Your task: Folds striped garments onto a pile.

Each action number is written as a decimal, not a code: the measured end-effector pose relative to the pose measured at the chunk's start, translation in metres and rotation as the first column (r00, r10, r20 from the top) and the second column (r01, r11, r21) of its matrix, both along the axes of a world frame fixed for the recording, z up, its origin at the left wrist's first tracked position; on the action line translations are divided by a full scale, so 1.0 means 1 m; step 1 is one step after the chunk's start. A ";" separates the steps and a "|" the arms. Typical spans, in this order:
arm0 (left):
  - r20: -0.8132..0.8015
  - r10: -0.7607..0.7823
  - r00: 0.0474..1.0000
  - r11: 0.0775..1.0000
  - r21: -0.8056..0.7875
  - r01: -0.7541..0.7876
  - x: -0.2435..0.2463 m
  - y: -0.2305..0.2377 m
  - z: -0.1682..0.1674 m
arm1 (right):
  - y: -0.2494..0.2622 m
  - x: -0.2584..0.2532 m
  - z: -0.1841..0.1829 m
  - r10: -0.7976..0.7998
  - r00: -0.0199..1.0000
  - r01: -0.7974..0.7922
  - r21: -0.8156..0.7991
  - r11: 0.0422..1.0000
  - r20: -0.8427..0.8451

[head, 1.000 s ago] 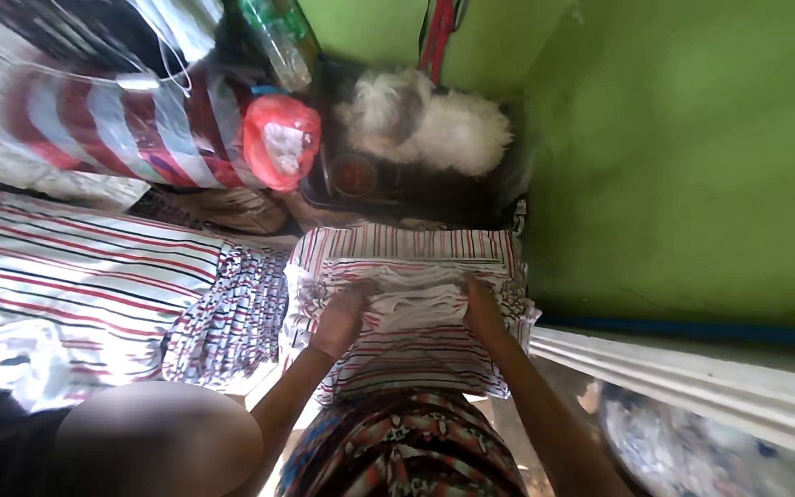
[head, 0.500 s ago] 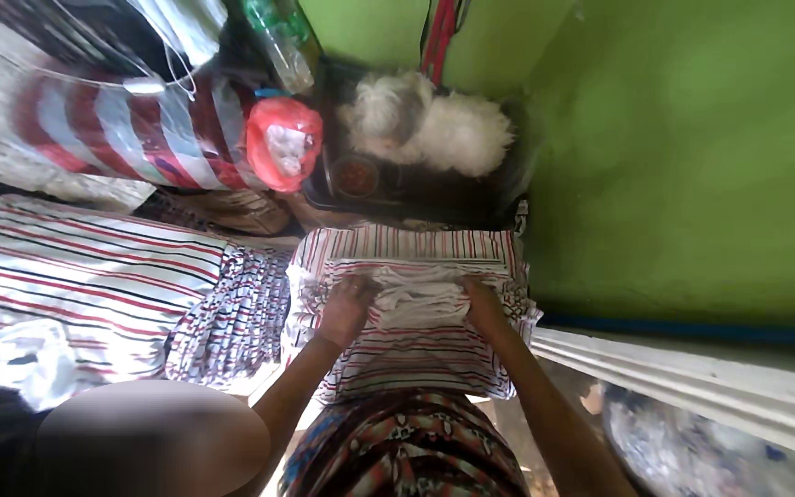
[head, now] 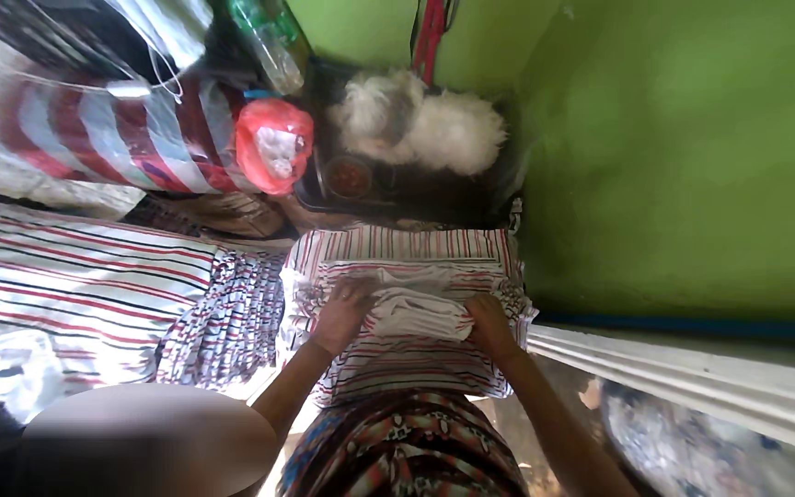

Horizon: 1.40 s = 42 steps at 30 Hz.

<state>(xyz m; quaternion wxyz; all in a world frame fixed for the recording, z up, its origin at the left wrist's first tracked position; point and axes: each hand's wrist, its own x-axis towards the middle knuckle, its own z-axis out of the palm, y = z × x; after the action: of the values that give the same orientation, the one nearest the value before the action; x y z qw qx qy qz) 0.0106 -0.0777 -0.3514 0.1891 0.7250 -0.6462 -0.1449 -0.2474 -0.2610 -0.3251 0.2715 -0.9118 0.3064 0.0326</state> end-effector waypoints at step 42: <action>0.103 0.448 0.888 0.732 0.529 -0.430 0.002 -0.015 0.062 | -0.039 0.068 -0.018 -0.001 0.967 0.063 0.232 0.971 -0.254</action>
<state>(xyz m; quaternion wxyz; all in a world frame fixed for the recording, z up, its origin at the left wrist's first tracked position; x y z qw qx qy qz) 0.0128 -0.0931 -0.2897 0.0174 0.8777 -0.3865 -0.2826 -0.1790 -0.3000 -0.3428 0.3383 -0.8559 0.3471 0.1805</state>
